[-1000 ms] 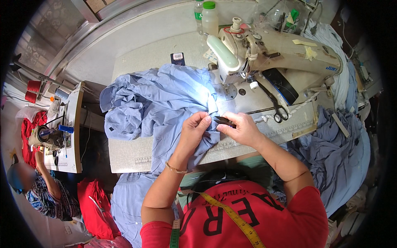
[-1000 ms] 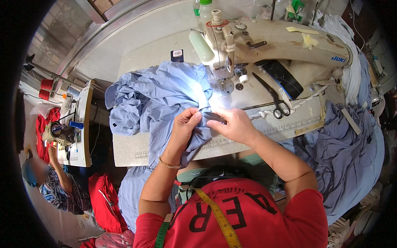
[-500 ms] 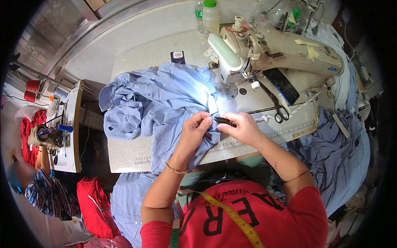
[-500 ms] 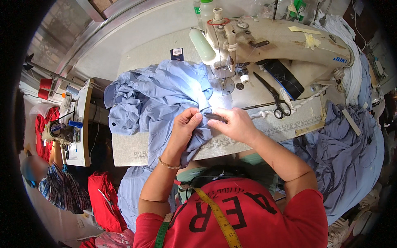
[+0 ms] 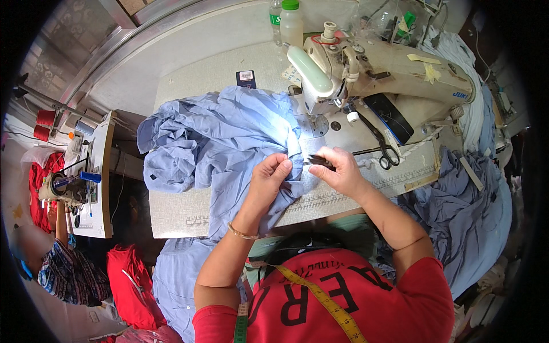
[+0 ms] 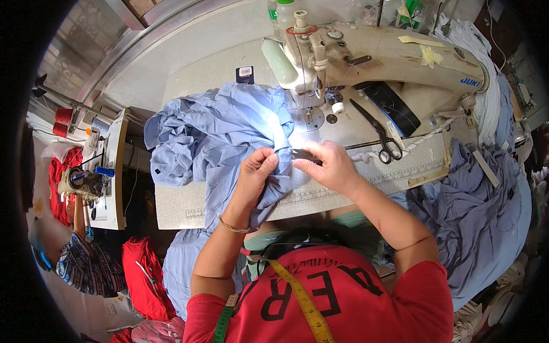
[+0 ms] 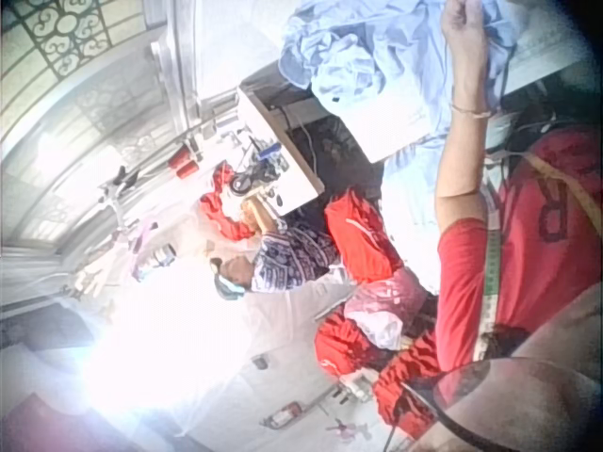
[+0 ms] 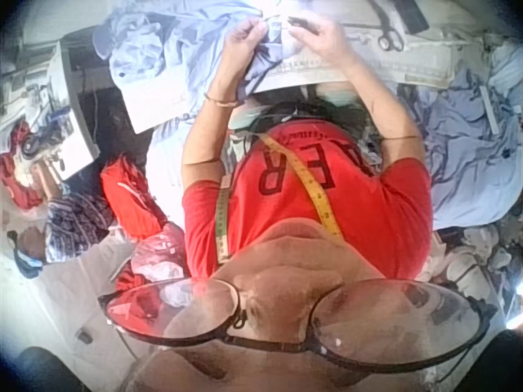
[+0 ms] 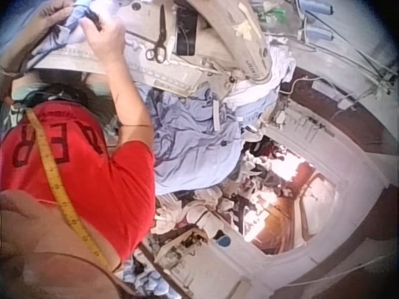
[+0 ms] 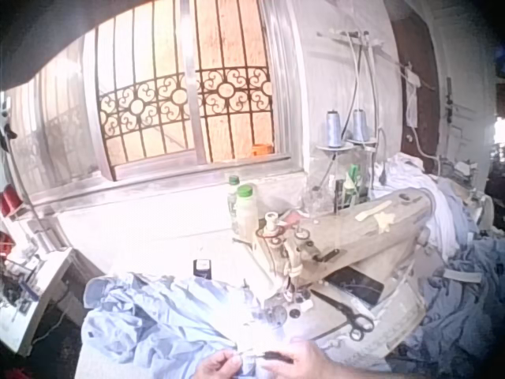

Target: The person sews a shirt collar using a sewing machine, then uses a measuring tape to check the dimensions of the collar and buttons before trimming excess thread with a pair of snips.

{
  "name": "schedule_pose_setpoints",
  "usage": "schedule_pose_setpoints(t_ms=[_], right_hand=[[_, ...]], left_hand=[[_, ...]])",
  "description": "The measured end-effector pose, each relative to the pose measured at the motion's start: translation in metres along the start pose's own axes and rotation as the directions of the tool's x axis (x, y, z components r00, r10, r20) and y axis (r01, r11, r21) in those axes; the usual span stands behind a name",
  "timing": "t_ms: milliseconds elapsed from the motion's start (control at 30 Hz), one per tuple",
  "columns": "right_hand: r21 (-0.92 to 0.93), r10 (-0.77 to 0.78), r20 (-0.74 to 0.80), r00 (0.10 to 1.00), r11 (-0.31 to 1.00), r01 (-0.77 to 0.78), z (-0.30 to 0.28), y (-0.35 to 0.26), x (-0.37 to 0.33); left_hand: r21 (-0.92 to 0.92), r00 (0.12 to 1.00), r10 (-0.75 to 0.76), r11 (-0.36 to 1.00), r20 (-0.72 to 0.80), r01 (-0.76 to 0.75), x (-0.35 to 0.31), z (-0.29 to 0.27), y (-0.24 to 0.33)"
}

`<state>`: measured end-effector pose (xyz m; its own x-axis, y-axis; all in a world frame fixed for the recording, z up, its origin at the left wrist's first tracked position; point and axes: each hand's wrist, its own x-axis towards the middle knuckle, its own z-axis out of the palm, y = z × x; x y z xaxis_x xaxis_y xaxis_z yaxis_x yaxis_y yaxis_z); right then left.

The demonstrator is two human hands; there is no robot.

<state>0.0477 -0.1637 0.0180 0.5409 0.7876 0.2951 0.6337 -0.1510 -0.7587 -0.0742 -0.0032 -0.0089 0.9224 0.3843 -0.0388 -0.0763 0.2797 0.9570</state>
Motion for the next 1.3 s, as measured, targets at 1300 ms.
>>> schedule_pose_setpoints(t_ms=[1300], right_hand=[[-0.460, -0.224, -0.022, 0.974, 0.867, 0.189, -0.002, -0.018, -0.003]], left_hand=[[0.012, 0.999, -0.032, 0.999, 0.003, 0.032, 0.000, 0.001, -0.002]])
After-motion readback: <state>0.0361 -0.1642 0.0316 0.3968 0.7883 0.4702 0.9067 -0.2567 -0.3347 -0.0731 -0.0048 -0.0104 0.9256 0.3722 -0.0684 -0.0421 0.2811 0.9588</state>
